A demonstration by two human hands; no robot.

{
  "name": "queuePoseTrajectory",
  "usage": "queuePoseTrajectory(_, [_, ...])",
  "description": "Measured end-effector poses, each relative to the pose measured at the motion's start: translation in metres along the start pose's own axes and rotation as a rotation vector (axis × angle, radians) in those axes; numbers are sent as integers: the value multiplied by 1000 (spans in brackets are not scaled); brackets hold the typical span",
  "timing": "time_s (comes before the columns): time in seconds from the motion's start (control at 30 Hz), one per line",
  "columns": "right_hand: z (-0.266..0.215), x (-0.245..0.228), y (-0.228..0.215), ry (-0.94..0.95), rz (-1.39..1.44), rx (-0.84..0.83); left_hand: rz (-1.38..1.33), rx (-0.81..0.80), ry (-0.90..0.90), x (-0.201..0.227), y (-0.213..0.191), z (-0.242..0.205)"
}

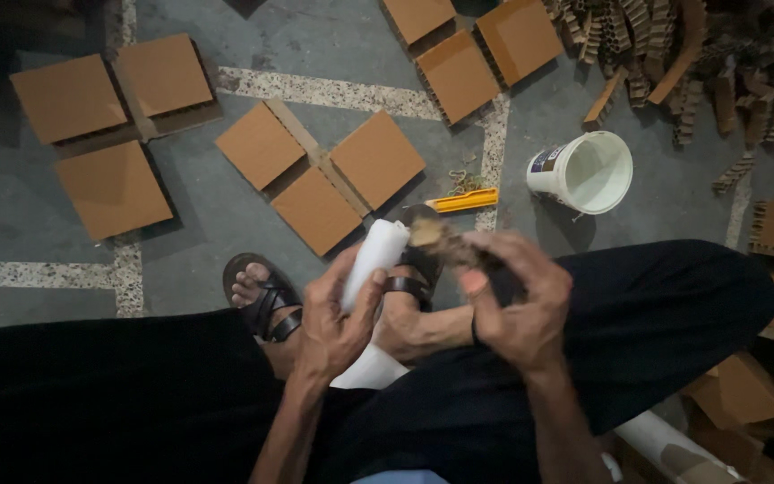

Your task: The person sits on the floor and applies a white liquid from a bottle onto small square cardboard pieces. They repeatedly dip the bottle into a white bucket, apply the liquid to the cardboard, and place the treated pieces on the floor.

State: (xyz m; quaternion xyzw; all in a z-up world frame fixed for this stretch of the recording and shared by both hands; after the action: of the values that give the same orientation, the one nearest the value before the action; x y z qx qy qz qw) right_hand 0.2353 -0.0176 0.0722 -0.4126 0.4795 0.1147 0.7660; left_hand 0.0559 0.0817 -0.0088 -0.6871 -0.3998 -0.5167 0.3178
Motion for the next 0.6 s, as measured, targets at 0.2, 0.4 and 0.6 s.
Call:
queuePoseTrajectory(0.2, [-16,-29,22,-172,-122,-18,226,56,290,30,2,-1])
queuePoseTrajectory(0.4, [0,9,22,43,-98,9,252,38,377,34,5,-8])
queuePoseTrajectory(0.6, [15,15,-1,161,-182,120,263,51,393,33,3,-6])
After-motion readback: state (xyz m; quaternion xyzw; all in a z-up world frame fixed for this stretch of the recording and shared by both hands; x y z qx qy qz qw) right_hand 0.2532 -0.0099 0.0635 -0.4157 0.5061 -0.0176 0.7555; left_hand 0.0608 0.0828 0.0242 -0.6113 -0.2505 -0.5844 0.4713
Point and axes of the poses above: each hand's wrist, its own z-axis towards the middle knuckle, its own y-axis out of the palm, x = y × z, the point moved 9 cm from there along z, towards the middle knuckle, and after that the axes turned 10 degrees about x, right-handed, at the moved point
